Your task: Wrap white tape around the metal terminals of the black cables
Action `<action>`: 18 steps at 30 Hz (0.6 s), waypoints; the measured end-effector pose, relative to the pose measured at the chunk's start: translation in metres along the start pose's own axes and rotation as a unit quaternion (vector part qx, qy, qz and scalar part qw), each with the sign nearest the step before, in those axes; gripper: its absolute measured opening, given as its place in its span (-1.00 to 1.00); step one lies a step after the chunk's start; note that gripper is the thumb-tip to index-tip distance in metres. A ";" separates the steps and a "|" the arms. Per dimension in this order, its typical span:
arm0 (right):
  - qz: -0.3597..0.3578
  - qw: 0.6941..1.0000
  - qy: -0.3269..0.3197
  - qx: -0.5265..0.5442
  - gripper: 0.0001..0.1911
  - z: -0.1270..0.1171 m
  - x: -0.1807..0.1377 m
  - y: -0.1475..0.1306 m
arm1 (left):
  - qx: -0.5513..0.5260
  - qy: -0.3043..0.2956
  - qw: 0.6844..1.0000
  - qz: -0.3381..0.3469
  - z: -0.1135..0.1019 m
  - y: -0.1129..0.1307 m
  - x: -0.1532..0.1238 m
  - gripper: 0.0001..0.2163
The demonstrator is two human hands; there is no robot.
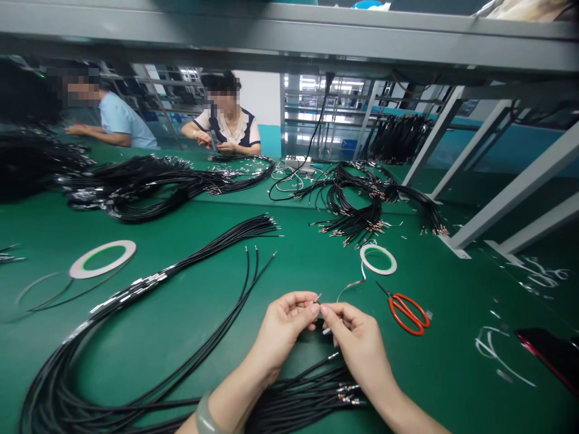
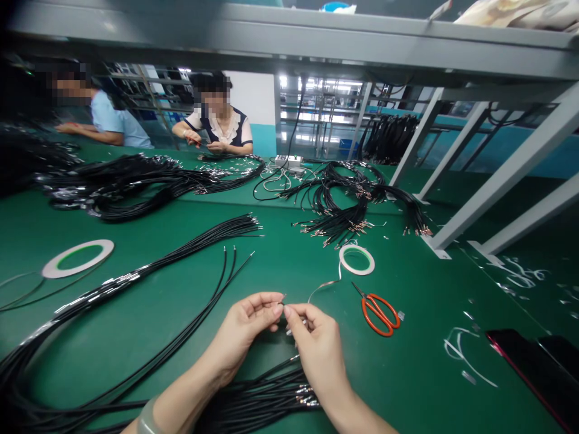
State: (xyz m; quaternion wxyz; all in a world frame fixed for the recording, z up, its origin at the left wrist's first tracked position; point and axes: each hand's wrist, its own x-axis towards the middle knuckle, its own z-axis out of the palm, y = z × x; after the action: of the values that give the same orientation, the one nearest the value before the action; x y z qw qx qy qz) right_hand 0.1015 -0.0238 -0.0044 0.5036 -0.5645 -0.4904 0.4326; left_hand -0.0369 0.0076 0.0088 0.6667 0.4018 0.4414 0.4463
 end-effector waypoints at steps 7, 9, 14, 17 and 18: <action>0.004 1.000 0.008 0.022 -0.74 0.003 -0.001 -0.003 | 0.095 0.031 0.993 0.055 -0.003 -0.009 0.005 -0.84; -0.009 1.000 0.009 0.022 -0.77 0.004 -0.001 -0.004 | 0.126 0.028 0.989 0.071 -0.002 -0.011 0.003 -0.84; -0.021 0.999 0.012 0.021 -0.80 0.004 -0.002 -0.006 | 0.152 0.020 0.984 0.089 -0.002 -0.013 -0.001 -0.83; -0.021 0.999 0.018 0.021 -0.80 0.004 -0.002 -0.005 | 0.129 0.017 0.988 0.081 -0.001 -0.012 0.000 -0.82; -0.021 0.999 0.018 0.023 -0.80 0.004 -0.002 -0.005 | 0.115 0.015 0.991 0.073 -0.001 -0.011 0.000 -0.81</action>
State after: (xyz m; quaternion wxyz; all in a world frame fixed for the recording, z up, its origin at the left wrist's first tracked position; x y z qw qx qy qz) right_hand 0.0965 -0.0256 0.0003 0.5345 -0.5501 -0.4829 0.4225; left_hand -0.0347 0.0047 -0.0021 0.5748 0.5003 0.4697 0.4458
